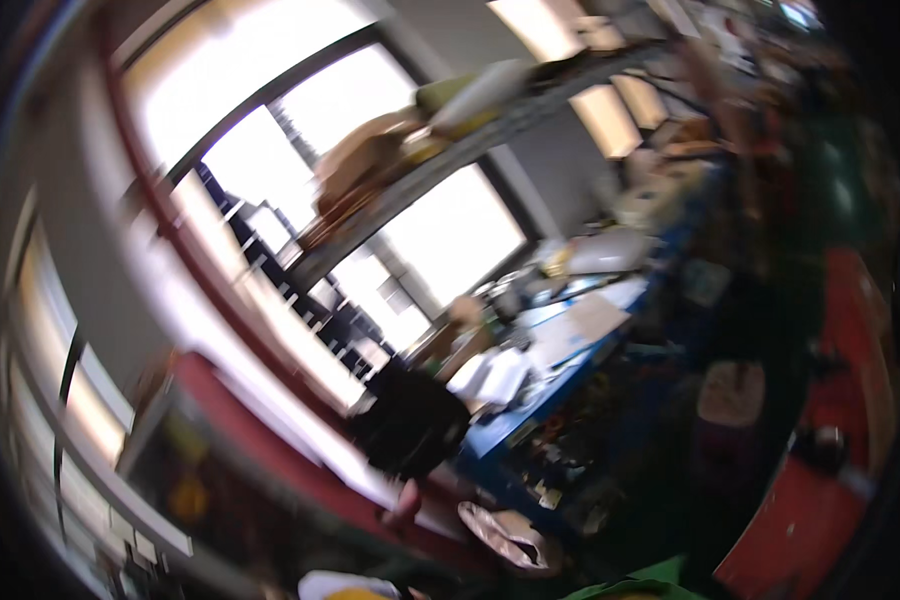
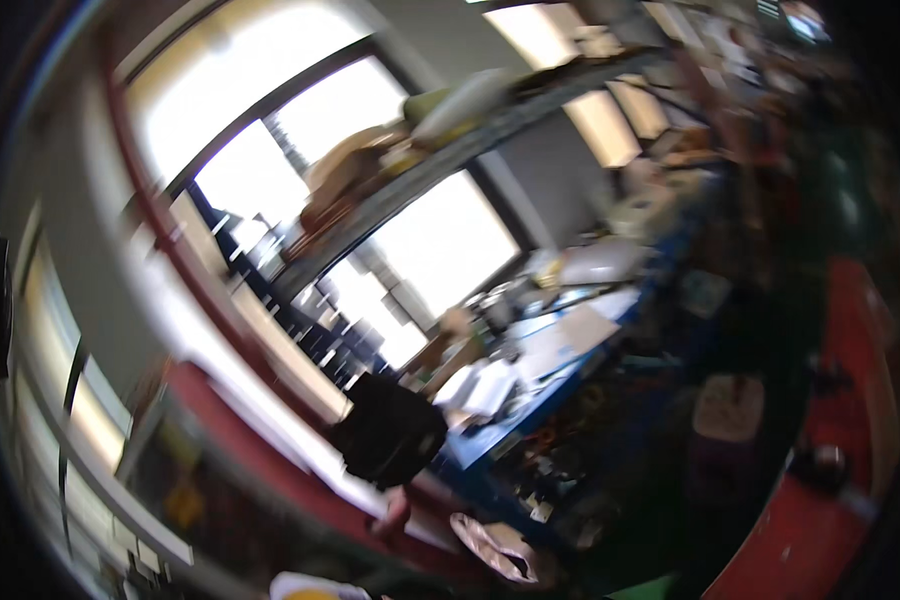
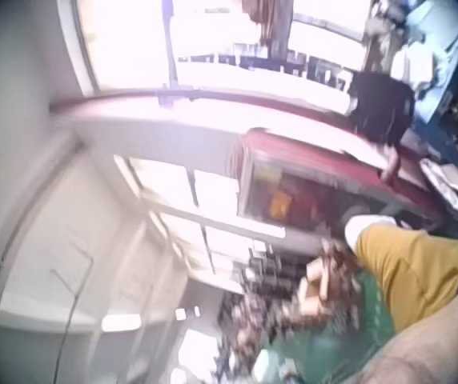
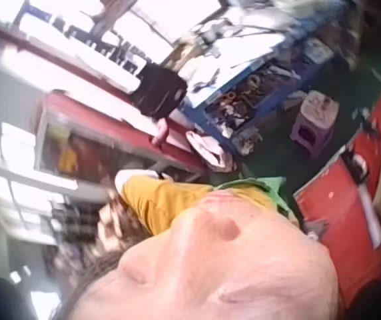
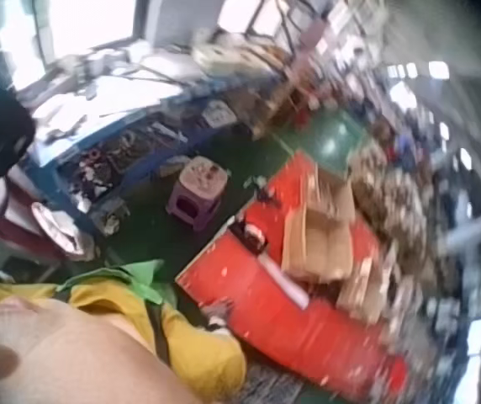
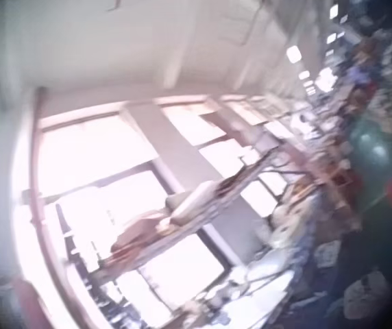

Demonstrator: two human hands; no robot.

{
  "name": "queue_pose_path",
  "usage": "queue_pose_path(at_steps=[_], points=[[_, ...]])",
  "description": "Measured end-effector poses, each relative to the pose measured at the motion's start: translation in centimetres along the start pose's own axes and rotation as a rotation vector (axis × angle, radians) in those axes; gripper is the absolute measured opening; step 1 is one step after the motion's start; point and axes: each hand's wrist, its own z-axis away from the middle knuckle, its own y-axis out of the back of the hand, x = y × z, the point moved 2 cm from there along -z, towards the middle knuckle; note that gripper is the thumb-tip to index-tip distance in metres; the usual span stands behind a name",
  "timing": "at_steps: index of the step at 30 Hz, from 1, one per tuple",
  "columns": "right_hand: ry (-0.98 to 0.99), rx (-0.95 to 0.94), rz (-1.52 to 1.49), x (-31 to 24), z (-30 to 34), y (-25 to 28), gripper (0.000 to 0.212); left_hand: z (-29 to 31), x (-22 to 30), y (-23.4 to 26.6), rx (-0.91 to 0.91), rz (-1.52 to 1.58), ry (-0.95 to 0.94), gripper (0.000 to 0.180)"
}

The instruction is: The recorder is assembling circular metal components by attaching small parts, applying tape to the circumference using a dispenser, and organizing the finished parts into cardboard boxes.

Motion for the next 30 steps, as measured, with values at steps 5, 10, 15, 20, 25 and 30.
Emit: queue_pose_path(at_steps=[5,10,15,20,25,30], points=[[-0.042,-0.036,0.205,-2.7,0.8,-2.8,0.054,-12.0,8.8,27.8,0.528,-0.172,-0.240,0.025],[-0.110,-0.044,0.151,-11.9,2.3,2.7,0.069,-22.7,29.8,26.4,0.246,0.350,-0.529,0.024],[-0.106,0.078,0.206,-8.7,3.8,0.9,0.074,-25.3,37.7,18.7,-0.126,0.327,-0.573,0.023],[-0.260,0.534,-0.175,-7.0,2.1,9.9,0.063,-25.0,37.8,18.4,-0.196,0.293,-0.498,0.022],[-0.104,1.111,0.007,-10.5,-2.7,25.2,0.051,-24.7,33.4,24.8,-0.040,0.220,-0.380,0.021],[-0.263,1.060,0.073,-10.8,-6.3,30.2,0.046,-31.4,39.5,40.5,0.307,-0.037,-0.389,0.020]])
